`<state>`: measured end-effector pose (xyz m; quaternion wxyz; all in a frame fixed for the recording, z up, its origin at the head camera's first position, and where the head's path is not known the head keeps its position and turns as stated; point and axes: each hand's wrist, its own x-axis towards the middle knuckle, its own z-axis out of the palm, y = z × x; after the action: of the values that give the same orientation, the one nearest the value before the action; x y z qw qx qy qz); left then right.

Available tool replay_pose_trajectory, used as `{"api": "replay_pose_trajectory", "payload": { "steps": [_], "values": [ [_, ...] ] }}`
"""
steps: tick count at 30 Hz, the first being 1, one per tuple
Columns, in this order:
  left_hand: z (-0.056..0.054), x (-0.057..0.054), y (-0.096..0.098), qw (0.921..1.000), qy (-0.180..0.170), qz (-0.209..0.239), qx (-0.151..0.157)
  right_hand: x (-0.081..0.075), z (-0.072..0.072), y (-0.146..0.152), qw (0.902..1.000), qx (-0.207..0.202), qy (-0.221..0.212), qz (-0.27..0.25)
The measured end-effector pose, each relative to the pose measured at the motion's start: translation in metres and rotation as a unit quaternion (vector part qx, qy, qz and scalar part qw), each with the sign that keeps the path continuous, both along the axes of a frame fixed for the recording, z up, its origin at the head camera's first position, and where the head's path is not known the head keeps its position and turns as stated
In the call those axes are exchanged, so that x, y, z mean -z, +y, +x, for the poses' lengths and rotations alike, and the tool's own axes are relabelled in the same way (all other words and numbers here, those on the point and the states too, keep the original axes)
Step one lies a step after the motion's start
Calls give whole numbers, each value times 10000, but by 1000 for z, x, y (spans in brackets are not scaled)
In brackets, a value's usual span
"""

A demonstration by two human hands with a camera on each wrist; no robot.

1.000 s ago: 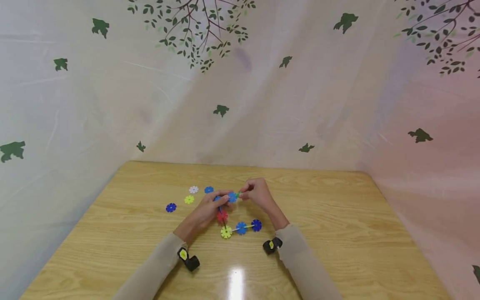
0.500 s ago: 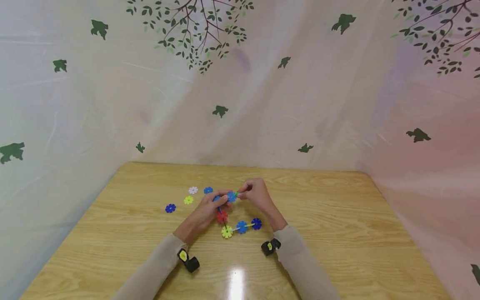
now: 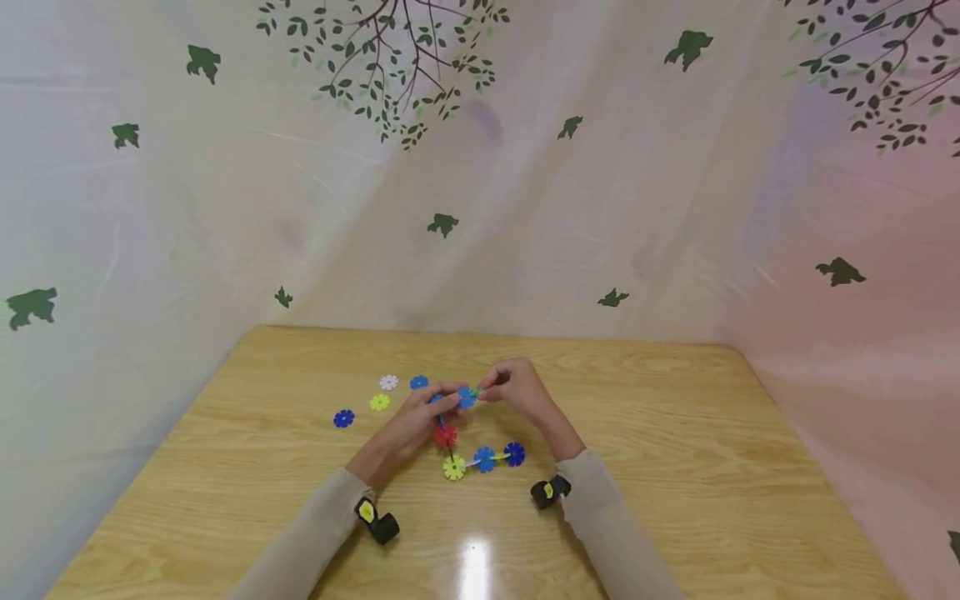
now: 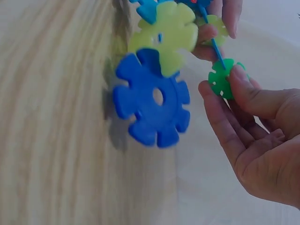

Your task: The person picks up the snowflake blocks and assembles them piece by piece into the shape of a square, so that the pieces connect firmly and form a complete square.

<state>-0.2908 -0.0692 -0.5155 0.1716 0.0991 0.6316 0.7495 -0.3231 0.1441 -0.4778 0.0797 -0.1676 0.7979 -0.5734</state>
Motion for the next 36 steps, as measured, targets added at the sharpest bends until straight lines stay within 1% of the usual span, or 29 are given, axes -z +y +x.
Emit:
{"api": "replay_pose_trajectory", "payload": {
  "steps": [2,4,7,9,13,16,20,24,26,29,33,36],
  "values": [
    [0,0,-1,10000,-64,8,46,-2,0,2,9999,-90,-1,73],
    [-1,-1,-3,9999,-100,-1,92,-2,0,3,9996,-223,95,154],
    [0,-1,-7,9998,-123,-89,162,-2,0,3,9985,-405,290,242],
    [0,0,-9,9996,-150,-174,177,-2,0,0,9981,-490,304,232],
    [1,0,-12,9991,-200,-341,121,-5,-1,-4,9969,-674,259,317],
    [1,-1,-13,9987,-231,-450,-12,-11,-4,-6,9935,-905,237,645],
    [0,-2,-15,9971,-296,-685,-110,-22,-14,-10,9863,-1183,236,1122],
    [0,-4,-20,9950,-346,-940,51,-27,-28,-17,9801,-1340,360,1422],
    [0,-4,-23,9944,-367,-984,121,-28,-34,-23,9768,-1459,427,1506],
    [0,-4,-25,9944,-339,-987,189,-25,-44,-34,9714,-1692,513,1582],
    [1,-2,-28,9943,-263,-1004,225,-16,-57,-47,9624,-2039,701,1652],
    [1,0,-31,9937,-216,-1068,272,-9,-64,-55,9547,-2200,809,1833]
  ]
}}
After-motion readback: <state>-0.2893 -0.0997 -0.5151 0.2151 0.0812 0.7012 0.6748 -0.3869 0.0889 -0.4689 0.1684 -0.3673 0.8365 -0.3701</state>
